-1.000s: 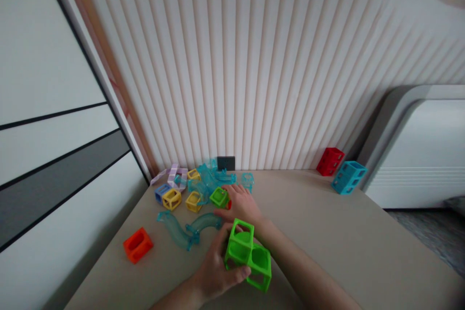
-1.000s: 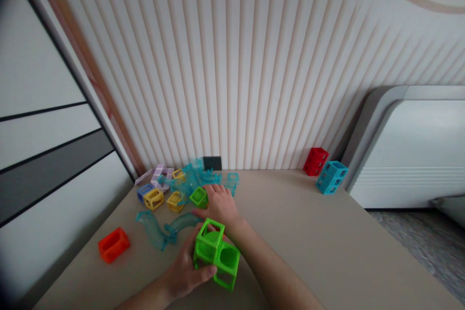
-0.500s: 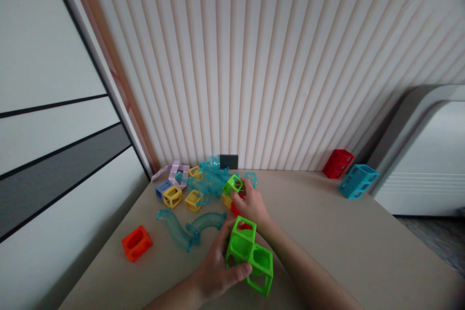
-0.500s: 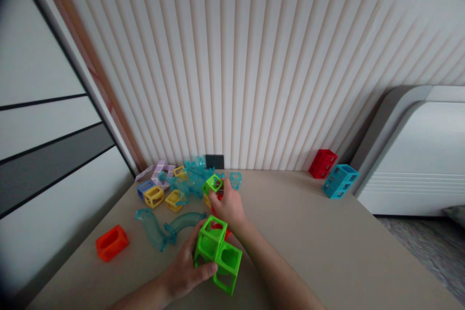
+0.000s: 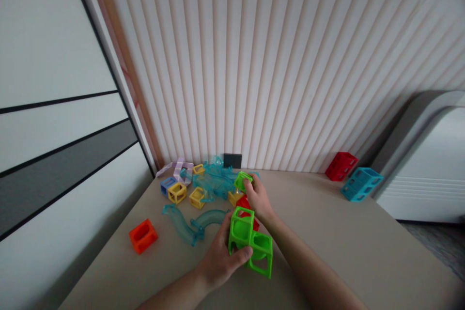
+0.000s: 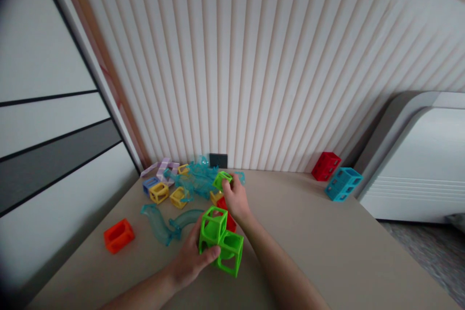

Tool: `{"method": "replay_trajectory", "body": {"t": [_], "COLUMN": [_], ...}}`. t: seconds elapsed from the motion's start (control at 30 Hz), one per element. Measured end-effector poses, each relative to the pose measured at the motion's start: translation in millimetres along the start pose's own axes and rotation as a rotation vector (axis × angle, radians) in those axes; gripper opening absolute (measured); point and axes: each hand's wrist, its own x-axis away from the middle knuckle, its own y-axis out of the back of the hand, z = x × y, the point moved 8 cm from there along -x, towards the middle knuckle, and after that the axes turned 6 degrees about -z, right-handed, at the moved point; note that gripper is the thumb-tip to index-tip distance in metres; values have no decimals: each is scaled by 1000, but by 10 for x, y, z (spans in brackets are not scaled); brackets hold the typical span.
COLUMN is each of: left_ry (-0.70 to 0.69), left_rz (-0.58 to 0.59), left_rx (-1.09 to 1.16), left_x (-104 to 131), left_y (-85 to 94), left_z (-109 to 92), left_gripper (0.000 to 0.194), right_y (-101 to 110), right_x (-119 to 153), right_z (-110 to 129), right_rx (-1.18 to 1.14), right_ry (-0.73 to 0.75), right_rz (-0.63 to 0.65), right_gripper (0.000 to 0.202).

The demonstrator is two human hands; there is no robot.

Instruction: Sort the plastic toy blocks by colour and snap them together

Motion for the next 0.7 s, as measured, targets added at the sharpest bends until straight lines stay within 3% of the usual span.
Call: {"method": "replay_trajectory", "body": {"t": [0.33, 0.53, 0.7], "left_ry": [-1, 83, 43], "left_rz": [45, 304, 297], "left_rx": [2, 78, 6], "left_x": [5, 107, 83], "left_y": [-12, -157, -185], "left_z": [36, 184, 177], "left_gripper": [75, 81, 71], "right_y": [119, 204, 274], "right_x": [-23, -47, -55], "right_z": [100, -5, 54], "right_rx": [253, 161, 1], "right_ry": [13, 15, 61], "right_rz": [-47, -154, -204], "right_gripper": [26, 34, 38]}}
